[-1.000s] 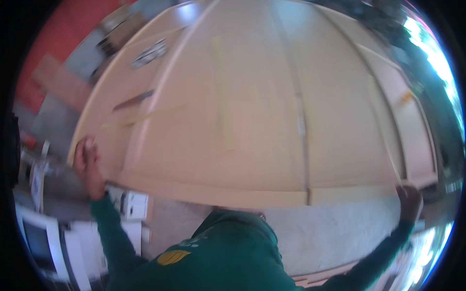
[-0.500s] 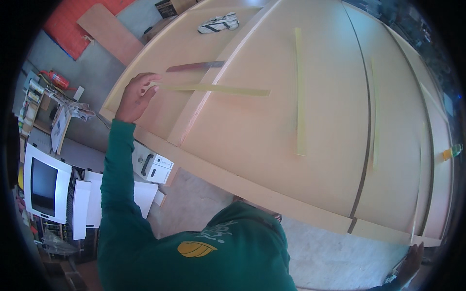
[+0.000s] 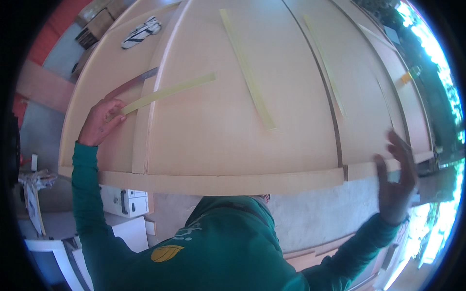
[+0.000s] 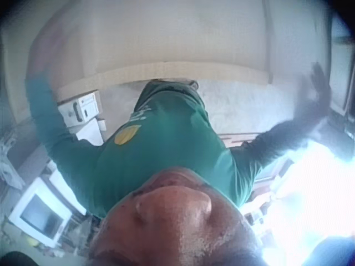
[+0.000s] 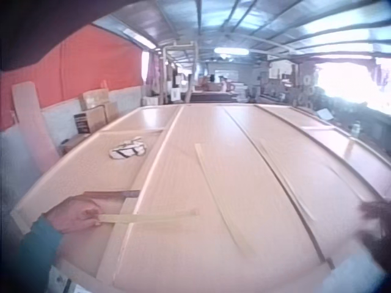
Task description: The person applies thin wooden veneer strips along the edges of a large curved wooden panel, pressing them into place by hand. They wipe the surface with a cloth and continue aligning and smoothing the veneer along the panel's seams.
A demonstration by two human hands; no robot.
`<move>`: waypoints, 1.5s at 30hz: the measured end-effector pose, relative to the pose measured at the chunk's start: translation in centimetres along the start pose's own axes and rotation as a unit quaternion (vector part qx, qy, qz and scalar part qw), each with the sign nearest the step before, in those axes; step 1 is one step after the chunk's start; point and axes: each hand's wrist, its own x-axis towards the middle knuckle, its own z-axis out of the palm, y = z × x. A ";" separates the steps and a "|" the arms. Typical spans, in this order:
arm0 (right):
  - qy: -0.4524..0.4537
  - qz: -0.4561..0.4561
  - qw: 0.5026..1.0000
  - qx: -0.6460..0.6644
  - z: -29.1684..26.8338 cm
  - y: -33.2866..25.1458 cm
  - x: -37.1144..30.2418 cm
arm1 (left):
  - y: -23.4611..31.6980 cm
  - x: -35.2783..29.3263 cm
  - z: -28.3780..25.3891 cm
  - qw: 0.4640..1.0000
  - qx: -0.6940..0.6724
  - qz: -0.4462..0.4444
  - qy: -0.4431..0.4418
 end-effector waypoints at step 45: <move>-0.017 0.016 0.999 0.023 16.5 -13.1 9.0 | -3.5 -21.0 -1.0 0.949 0.016 -0.093 0.302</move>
